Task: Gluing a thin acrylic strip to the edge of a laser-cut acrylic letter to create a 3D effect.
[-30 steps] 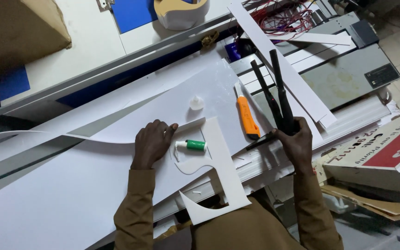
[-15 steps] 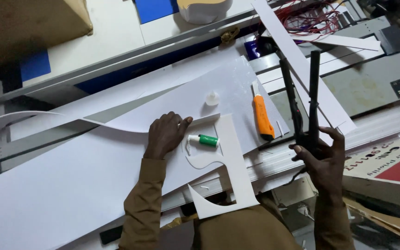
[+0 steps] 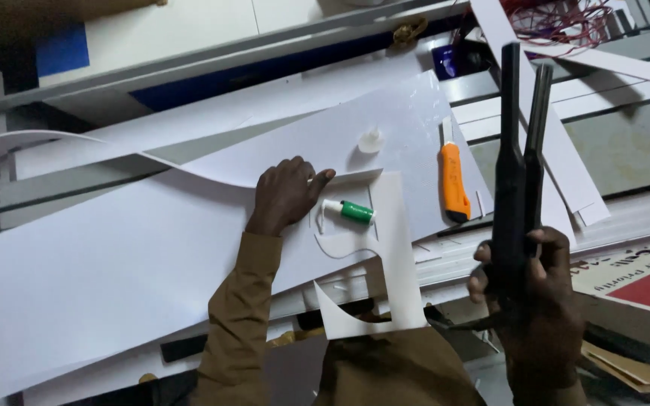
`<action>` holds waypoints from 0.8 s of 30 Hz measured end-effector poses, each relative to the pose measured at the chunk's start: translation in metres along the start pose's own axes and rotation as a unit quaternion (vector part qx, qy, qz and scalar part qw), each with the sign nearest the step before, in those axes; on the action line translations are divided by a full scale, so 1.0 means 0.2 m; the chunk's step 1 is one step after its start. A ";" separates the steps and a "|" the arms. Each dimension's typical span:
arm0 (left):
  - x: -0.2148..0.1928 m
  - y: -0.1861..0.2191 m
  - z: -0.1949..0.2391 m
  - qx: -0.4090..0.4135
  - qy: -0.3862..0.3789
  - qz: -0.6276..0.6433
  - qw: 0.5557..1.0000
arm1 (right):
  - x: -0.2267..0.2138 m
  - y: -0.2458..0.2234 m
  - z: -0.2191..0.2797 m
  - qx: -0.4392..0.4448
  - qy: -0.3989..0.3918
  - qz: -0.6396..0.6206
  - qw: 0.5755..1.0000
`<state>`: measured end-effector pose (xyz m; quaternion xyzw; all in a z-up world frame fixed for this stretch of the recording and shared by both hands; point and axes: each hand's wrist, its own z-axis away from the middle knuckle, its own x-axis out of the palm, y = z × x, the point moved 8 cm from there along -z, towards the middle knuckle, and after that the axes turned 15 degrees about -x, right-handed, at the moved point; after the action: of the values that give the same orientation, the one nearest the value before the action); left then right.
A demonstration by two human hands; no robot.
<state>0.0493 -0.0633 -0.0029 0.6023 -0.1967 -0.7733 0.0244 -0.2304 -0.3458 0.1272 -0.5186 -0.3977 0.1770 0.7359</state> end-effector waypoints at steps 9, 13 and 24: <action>-0.03 0.01 -0.01 -0.021 -0.019 0.012 1.000 | 0.11 0.03 0.03 -0.055 -0.357 -0.144 0.921; -0.03 0.02 0.00 -0.017 -0.039 0.018 0.999 | 0.20 0.02 0.07 -0.284 -0.458 0.138 0.831; -0.12 0.06 0.01 -0.023 -0.038 0.037 0.998 | 0.07 0.14 0.29 -0.365 -0.122 0.229 0.894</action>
<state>0.0510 -0.0674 0.0229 0.5641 -0.2017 -0.7984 0.0598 -0.2619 -0.2903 0.1157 -0.8015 -0.3918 0.2449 0.3797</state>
